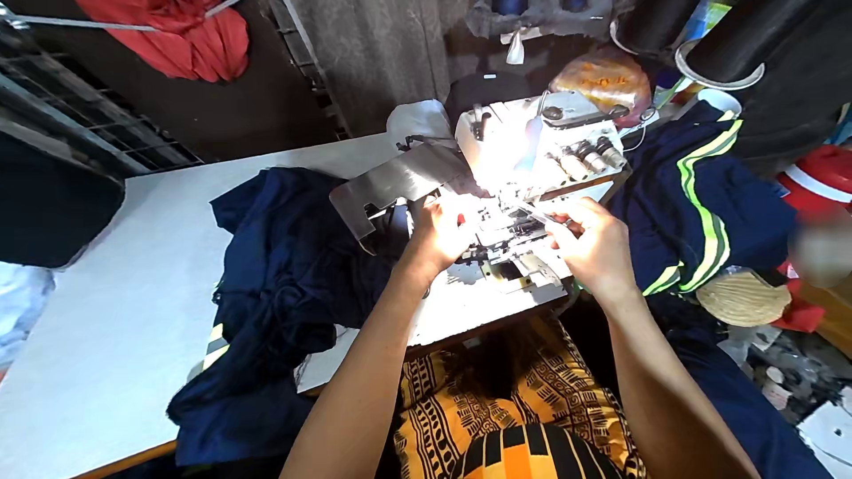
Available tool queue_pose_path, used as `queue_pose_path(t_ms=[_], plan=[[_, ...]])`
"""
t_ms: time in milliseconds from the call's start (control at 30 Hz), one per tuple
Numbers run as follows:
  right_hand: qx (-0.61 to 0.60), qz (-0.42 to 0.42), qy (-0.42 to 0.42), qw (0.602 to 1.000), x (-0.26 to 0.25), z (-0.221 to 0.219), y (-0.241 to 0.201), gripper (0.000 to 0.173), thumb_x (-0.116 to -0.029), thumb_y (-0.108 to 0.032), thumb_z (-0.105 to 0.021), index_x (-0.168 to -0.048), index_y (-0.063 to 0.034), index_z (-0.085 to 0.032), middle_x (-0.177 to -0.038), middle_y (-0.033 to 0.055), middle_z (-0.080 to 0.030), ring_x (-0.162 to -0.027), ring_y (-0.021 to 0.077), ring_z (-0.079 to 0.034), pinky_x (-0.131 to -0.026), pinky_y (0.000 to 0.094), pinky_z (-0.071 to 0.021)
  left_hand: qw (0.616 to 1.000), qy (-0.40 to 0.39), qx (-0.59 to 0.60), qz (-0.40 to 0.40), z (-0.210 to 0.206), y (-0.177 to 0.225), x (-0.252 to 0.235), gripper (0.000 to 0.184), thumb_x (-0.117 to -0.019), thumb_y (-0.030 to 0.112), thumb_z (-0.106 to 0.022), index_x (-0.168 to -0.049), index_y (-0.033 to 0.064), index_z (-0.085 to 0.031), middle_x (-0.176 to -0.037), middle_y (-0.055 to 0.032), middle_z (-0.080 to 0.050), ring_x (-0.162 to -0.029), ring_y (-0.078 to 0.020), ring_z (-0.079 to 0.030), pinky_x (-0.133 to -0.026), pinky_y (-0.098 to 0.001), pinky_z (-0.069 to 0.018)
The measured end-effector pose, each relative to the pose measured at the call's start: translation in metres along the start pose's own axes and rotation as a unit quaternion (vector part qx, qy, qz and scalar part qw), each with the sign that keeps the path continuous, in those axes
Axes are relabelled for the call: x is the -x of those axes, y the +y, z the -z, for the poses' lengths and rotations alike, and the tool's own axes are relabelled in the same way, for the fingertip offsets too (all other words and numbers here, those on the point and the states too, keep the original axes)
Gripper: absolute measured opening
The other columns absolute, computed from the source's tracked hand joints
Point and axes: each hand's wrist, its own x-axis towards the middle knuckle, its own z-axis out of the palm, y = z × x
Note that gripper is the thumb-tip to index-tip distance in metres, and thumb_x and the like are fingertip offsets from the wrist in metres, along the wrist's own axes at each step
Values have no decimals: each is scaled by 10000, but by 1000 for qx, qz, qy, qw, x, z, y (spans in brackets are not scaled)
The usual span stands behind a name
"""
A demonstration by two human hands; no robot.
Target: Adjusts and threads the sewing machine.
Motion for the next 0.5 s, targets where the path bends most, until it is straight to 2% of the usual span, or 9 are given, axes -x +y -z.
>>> queue_pose_path(t_ms=[133, 167, 300, 367, 467, 500], plan=[[7, -6, 7, 1000, 2, 2, 1, 197, -911, -27, -699, -1094, -75, -753, -1025, 85, -689, -724, 169, -684, -665, 384, -609, 1000, 4, -2, 13, 1, -2, 3, 92, -926, 72, -678, -955, 13, -742, -894, -155, -716, -870, -313, -687, -814, -520, -530], [5, -7, 8, 1000, 3, 3, 1, 199, -908, -30, -708, -1096, -76, -752, -1016, 82, -691, -717, 164, -681, -660, 375, -608, 1000, -1, -9, 20, 3, -3, 3, 112, -939, 82, -666, -982, 23, -751, -905, -153, -721, -884, -317, -691, -826, -528, -532], [-4, -8, 10, 1000, 9, 8, 7, 187, -901, -52, -714, -1080, -85, -756, -980, 69, -686, -695, 137, -664, -648, 345, -594, 995, -28, -53, 82, 20, -7, -1, 125, -955, 80, -650, -944, -8, -739, -884, -183, -710, -932, -377, -675, -873, -567, -515], [-7, -13, 11, 1000, 12, 12, 11, 176, -903, -57, -710, -1071, -83, -755, -968, 65, -679, -681, 120, -657, -637, 318, -593, 991, -37, -62, 113, 31, -11, -4, 102, -947, 57, -654, -926, -11, -727, -868, -181, -698, -921, -369, -659, -883, -544, -496], [-21, -22, 10, 999, 16, 18, 16, 174, -914, -44, -691, -1076, -71, -748, -981, 72, -681, -671, 106, -663, -625, 289, -600, 986, -36, -93, 132, 40, -18, -4, 93, -940, 65, -669, -948, 1, -736, -912, -175, -717, -959, -370, -667, -923, -554, -475], [-27, -27, 13, 999, 18, 19, 18, 183, -917, -47, -688, -1087, -71, -750, -983, 72, -678, -670, 97, -663, -622, 274, -600, 979, -52, -118, 156, 42, -17, -5, 113, -943, 93, -675, -998, 20, -741, -999, -184, -723, -1051, -400, -652, -959, -597, -451]])
